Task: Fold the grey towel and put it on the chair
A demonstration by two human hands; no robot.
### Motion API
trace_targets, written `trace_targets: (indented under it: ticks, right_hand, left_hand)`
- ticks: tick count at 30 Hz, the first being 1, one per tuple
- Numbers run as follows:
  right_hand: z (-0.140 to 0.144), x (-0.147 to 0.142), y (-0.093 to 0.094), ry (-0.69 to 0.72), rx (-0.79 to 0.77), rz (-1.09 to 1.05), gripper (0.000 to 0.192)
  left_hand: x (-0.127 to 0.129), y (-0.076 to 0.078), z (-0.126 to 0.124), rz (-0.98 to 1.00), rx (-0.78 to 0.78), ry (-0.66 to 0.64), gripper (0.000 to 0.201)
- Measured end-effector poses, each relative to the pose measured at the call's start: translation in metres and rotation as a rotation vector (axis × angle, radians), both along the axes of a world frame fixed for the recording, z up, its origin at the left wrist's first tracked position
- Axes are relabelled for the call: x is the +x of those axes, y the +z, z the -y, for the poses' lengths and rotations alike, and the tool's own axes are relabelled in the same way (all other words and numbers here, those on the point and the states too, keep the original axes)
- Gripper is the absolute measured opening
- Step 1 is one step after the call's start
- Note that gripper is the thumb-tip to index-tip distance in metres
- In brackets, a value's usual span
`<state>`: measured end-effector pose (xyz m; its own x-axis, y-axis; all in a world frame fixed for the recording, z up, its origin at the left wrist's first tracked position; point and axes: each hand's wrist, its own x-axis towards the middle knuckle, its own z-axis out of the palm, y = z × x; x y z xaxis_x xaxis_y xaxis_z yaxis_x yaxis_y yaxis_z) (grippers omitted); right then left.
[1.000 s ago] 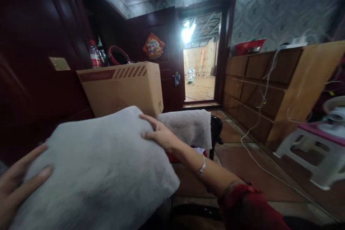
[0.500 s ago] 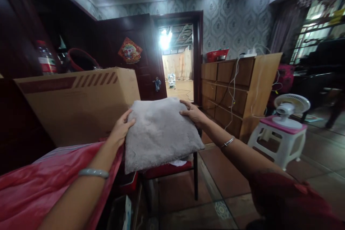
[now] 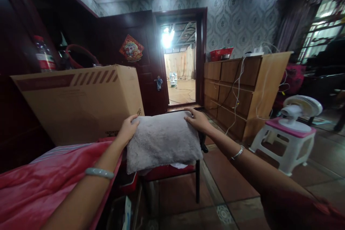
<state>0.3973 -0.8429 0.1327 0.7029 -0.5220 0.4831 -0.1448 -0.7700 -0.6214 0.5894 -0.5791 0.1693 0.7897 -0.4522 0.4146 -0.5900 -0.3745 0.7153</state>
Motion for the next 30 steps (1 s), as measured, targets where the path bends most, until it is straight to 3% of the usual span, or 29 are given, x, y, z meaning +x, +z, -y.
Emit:
trace_targets:
  ticks: [3,7,10,13,15,18,26,30]
  right_hand:
    - [0.000,-0.004,0.001,-0.041,-0.144,-0.114,0.037]
    - [-0.012,-0.012,0.007,-0.057,-0.268,-0.134,0.037]
    - [-0.031,-0.014,0.010,-0.010,-0.451,-0.106,0.056]
    - [-0.046,-0.011,0.008,0.137,-0.557,-0.132,0.082]
    - [-0.048,-0.008,0.005,0.227,-0.593,-0.182,0.090]
    - [-0.043,-0.004,-0.001,0.303,-0.603,-0.205,0.092]
    - [-0.039,-0.003,-0.007,0.287,-0.649,-0.179,0.087]
    - [-0.039,-0.003,-0.007,0.284,-0.664,-0.205,0.087]
  left_hand:
    - [0.001,0.002,0.002,0.050,0.080,0.019,0.038]
    - [-0.001,0.008,-0.006,0.053,0.121,0.031,0.039]
    - [-0.012,0.010,-0.011,0.168,0.187,0.021,0.052]
    - [-0.028,0.007,-0.010,0.443,0.366,-0.117,0.071]
    - [-0.036,0.002,-0.008,0.542,0.499,-0.199,0.082]
    - [-0.039,-0.006,-0.006,0.534,0.622,-0.234,0.090]
    - [-0.032,-0.011,-0.005,0.556,0.584,-0.273,0.085]
    - [-0.036,-0.015,-0.015,0.568,0.605,-0.274,0.097]
